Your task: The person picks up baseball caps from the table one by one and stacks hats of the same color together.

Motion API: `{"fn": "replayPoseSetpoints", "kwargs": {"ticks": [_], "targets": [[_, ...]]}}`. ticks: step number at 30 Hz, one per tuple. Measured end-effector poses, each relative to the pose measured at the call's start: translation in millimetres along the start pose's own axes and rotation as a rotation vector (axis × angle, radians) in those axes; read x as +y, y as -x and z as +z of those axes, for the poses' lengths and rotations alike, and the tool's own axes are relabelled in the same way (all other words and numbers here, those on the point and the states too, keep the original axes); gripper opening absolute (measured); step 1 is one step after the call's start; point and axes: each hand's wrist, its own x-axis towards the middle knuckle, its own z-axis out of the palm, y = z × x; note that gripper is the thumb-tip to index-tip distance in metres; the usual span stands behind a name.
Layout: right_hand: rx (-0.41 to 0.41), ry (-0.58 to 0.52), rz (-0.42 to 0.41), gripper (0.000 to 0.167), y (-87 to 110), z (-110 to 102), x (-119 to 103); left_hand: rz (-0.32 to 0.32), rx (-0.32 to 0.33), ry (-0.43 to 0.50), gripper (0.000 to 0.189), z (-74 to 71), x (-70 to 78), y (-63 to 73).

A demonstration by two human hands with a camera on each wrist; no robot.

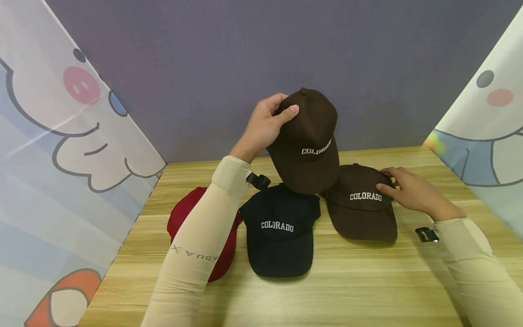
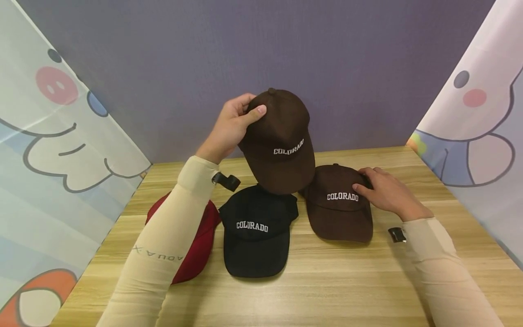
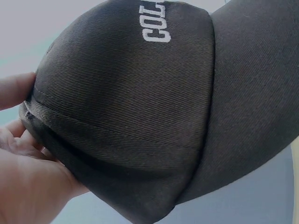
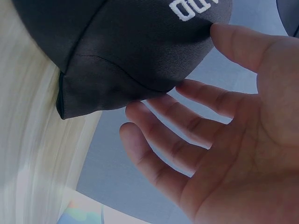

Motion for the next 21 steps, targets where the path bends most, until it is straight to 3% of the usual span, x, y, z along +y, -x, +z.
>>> {"fn": "replayPoseSetpoints", "kwargs": {"ticks": [8,21], "targets": [[0.002,-0.002,0.008,0.06,0.7,-0.3,1.6,-0.004,-0.032,0.025,0.018,13.8,3.9,0.6],[-0.009,-0.013,0.018,0.059,1.1,-2.6,1.7,0.045,-0.101,0.164,0.012,36.2,1.4,-2.7]]}}
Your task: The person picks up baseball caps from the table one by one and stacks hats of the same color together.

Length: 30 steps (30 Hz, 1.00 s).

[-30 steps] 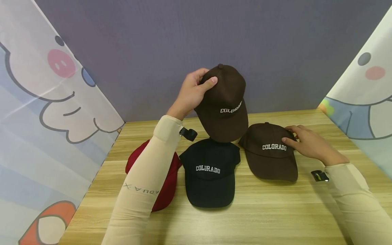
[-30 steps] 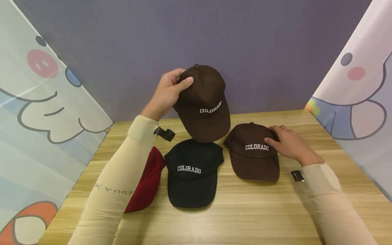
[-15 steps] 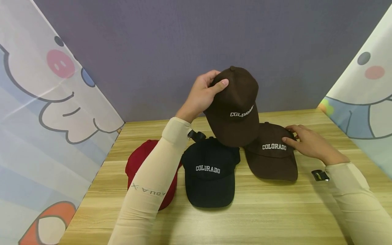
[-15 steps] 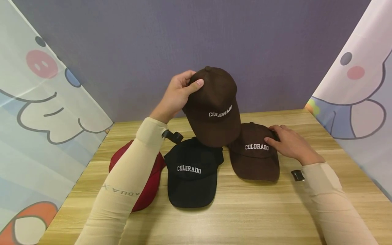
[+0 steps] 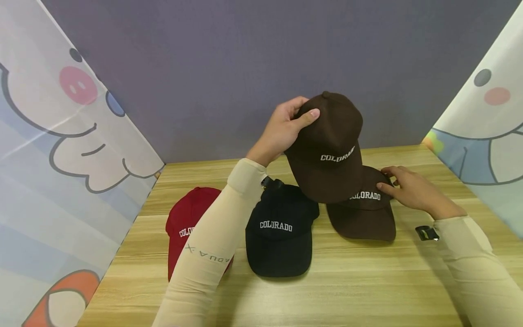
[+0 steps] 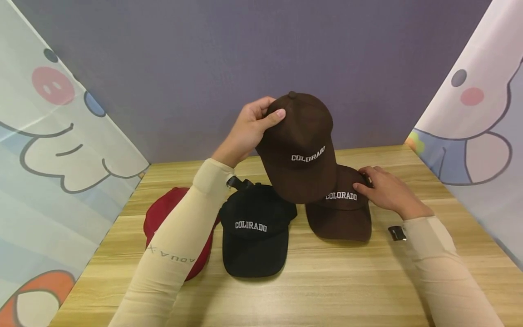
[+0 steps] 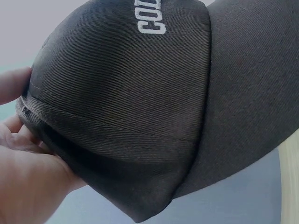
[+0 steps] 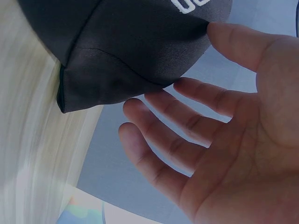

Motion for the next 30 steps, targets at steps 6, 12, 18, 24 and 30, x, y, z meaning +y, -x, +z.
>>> {"fn": "replayPoseSetpoints", "kwargs": {"ticks": [6,12,18,24,30], "targets": [[0.006,-0.002,-0.018,0.058,0.3,1.0,-0.4,0.001,-0.02,0.04,0.013,5.9,-2.5,0.4],[0.01,-0.01,-0.033,0.056,1.7,0.2,0.9,0.006,-0.023,0.056,0.015,11.5,-2.5,1.5],[0.002,-0.012,-0.027,0.057,2.2,-0.6,2.4,-0.011,-0.033,0.083,0.016,16.9,-2.6,1.0],[-0.004,-0.016,-0.014,0.058,1.8,-0.1,2.4,-0.029,-0.061,0.106,0.018,21.1,-6.4,0.6],[0.006,-0.015,-0.019,0.055,1.4,-0.4,3.1,-0.043,-0.081,0.125,0.016,25.8,-9.7,1.7]]}}
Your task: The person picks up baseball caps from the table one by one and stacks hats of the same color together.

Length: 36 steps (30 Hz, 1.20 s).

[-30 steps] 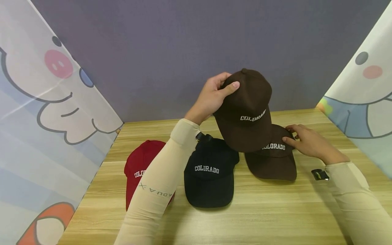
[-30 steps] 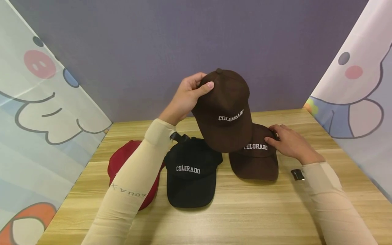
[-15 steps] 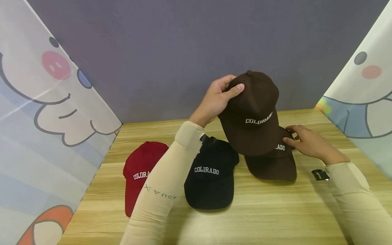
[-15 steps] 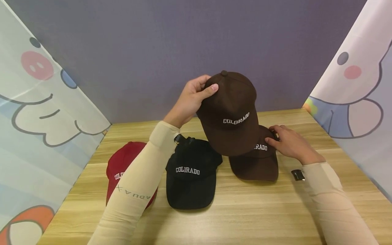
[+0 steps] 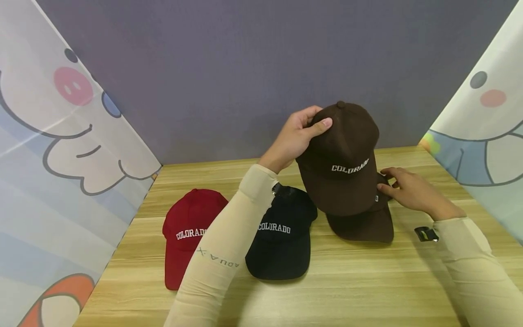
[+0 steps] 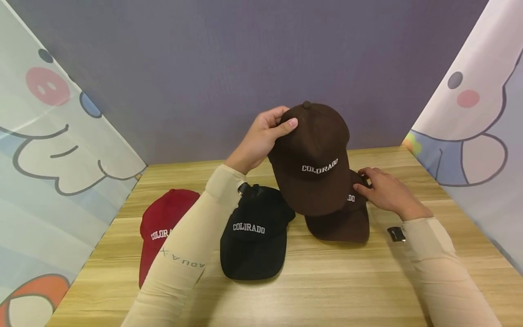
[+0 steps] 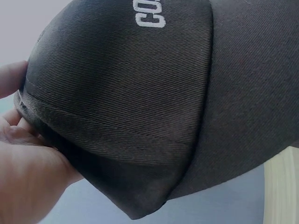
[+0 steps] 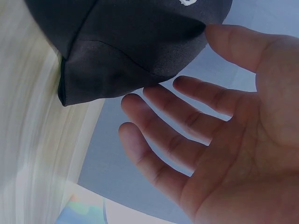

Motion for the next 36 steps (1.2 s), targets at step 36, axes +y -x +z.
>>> {"fn": "replayPoseSetpoints", "kwargs": {"ticks": [36], "targets": [[0.072,0.022,-0.014,0.031,-2.3,-4.7,8.5,-0.148,-0.047,0.032,0.017,35.2,-31.0,-0.9]]}}
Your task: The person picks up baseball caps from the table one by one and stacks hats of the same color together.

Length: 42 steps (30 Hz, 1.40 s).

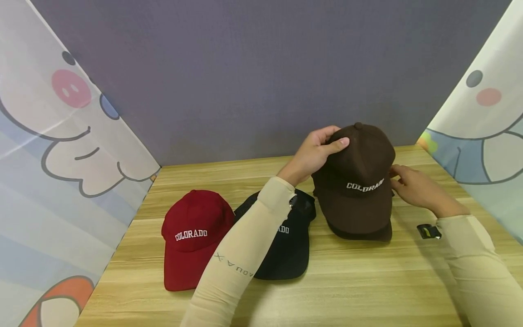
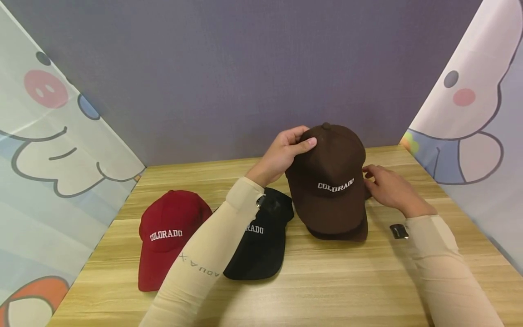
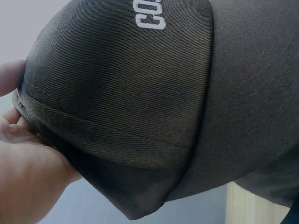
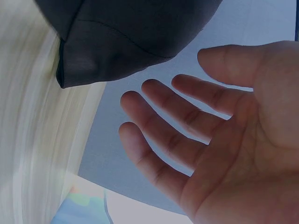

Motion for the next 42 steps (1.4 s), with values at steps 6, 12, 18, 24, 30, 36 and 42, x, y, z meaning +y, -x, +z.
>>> {"fn": "replayPoseSetpoints", "kwargs": {"ticks": [6,12,18,24,30,36,42], "targets": [[-0.004,0.014,0.011,0.032,1.8,-1.7,0.9,-0.007,-0.019,-0.009,0.018,7.0,-8.1,-1.2],[-0.006,0.02,0.029,0.035,3.8,-2.8,2.2,-0.014,-0.025,-0.009,0.018,12.9,-16.0,-1.8],[0.002,0.038,0.036,0.037,3.3,-3.5,5.2,-0.038,-0.047,0.015,0.017,18.5,-22.0,-1.4],[-0.009,0.051,0.057,0.036,3.9,-5.2,5.4,-0.025,-0.054,0.03,0.016,23.3,-28.7,-0.7],[0.024,0.059,0.044,0.032,5.1,-6.3,2.9,-0.031,-0.054,0.009,0.016,27.4,-36.1,-1.4],[0.004,0.043,0.061,0.031,5.0,-8.2,0.7,-0.063,-0.045,-0.003,0.018,29.0,-47.0,-2.9],[0.003,0.002,0.051,0.034,3.3,-7.2,-2.1,-0.098,-0.039,-0.046,0.02,26.2,-57.0,-3.2]]}}
